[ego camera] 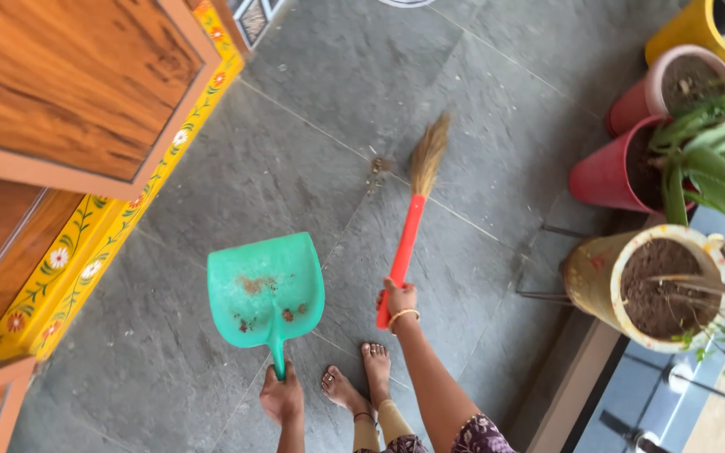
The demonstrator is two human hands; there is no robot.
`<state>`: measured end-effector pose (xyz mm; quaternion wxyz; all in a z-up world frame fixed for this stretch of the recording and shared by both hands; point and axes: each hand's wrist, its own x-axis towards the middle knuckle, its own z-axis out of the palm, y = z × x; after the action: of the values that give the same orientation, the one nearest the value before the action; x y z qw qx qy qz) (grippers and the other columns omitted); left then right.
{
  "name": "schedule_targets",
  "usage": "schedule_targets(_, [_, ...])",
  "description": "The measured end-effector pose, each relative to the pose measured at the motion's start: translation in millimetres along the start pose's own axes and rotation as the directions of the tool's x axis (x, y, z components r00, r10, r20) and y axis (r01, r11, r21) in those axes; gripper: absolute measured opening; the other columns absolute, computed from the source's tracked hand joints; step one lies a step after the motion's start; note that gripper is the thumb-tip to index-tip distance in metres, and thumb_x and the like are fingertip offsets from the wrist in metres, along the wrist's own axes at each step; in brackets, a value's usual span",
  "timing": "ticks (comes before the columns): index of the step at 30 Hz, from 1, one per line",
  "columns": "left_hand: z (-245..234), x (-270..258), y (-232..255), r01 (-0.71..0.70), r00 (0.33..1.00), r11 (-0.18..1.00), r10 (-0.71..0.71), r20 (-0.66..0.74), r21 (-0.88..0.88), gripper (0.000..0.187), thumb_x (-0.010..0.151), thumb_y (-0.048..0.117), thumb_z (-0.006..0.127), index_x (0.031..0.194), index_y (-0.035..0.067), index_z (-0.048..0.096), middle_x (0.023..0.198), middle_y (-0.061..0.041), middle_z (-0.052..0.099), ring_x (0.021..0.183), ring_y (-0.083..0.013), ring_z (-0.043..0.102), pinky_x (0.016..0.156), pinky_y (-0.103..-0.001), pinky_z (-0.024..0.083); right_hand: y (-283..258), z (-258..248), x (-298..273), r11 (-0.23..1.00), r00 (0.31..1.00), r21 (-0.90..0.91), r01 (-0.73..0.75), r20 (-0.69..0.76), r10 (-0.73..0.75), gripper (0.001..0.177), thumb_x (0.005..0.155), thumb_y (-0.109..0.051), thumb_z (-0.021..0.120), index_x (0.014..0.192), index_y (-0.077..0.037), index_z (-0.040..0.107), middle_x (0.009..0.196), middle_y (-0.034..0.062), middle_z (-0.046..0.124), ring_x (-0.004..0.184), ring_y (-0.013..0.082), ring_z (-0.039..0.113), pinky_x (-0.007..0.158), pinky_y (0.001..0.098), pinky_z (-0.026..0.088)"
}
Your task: Sweep the tiled floor and collect debris using a broom and dustpan on a balcony.
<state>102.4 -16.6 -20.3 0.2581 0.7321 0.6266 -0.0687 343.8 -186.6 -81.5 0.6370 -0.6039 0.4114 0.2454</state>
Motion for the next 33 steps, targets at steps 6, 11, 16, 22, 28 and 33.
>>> schedule_targets(6, [10.0,-3.3,-10.4,-0.181,0.979,0.98,0.172,-0.105,-0.082,0.03,0.089,0.044,0.066,0.087,0.013,0.069,0.075,-0.011,0.069,0.064,-0.0319,0.065,0.058,-0.049,0.049,31.7,16.2,-35.7,0.989,0.985,0.074,-0.129,0.128,0.119,0.043,0.091,-0.016,0.073,0.115,-0.003,0.04,0.072,0.0123,0.058,0.053,0.0226,0.06,0.045,0.0385,0.054])
schedule_targets(11, [13.5,0.8,-0.2,-0.072,0.997,0.997,0.072,-0.023,0.001,0.039,0.095,0.046,0.066,0.082,0.009,0.066,0.071,-0.011,0.069,0.062,-0.0323,0.065,0.06,-0.05,0.048,17.8,29.6,-90.5,0.991,0.994,0.088,-0.097,-0.031,0.1,0.037,0.09,-0.014,0.067,0.115,-0.008,0.041,0.064,0.0109,0.056,0.045,0.0213,0.053,0.039,0.0369,0.043])
schedule_targets(16, [14.0,4.3,-4.0,-0.151,0.984,0.987,0.146,-0.101,-0.045,0.034,0.093,0.042,0.067,0.084,0.01,0.067,0.07,-0.011,0.067,0.06,-0.0323,0.064,0.057,-0.049,0.047,9.8,28.8,-76.2,0.997,0.996,0.075,-0.001,-0.085,0.008,0.037,0.09,-0.015,0.066,0.115,-0.005,0.041,0.062,0.0115,0.054,0.042,0.022,0.052,0.037,0.0377,0.043])
schedule_targets(22, [21.9,6.5,-14.2,-0.172,0.979,0.984,0.166,-0.114,-0.038,0.035,0.095,0.041,0.069,0.081,0.009,0.065,0.069,-0.011,0.066,0.058,-0.0305,0.062,0.057,-0.048,0.047,3.6,5.2,-73.0,0.975,0.986,-0.218,-0.048,-0.168,0.011,0.039,0.091,-0.022,0.065,0.12,-0.006,0.043,0.069,0.0118,0.06,0.049,0.0251,0.059,0.043,0.0418,0.049])
schedule_targets(28, [17.6,1.6,-23.6,-0.126,0.99,0.992,0.124,-0.067,-0.032,0.035,0.094,0.04,0.069,0.078,0.009,0.064,0.065,-0.007,0.066,0.054,-0.0256,0.061,0.053,-0.044,0.046,58.2,-55.0,-104.3,0.724,0.988,-0.69,-0.013,-0.123,-0.099,0.053,0.088,-0.031,0.069,0.13,-0.009,0.046,0.088,0.0207,0.073,0.075,0.0341,0.074,0.07,0.044,0.058])
schedule_targets(33, [14.5,2.7,-24.0,-0.116,0.993,0.993,0.116,-0.039,-0.005,0.035,0.095,0.041,0.068,0.076,0.011,0.064,0.064,-0.005,0.066,0.053,-0.0226,0.061,0.052,-0.043,0.047,74.2,-109.8,-97.9,0.6,0.934,-0.778,0.183,-0.054,-0.354,0.048,0.087,-0.034,0.076,0.123,-0.01,0.056,0.085,0.0223,0.075,0.075,0.0353,0.072,0.07,0.0454,0.058])
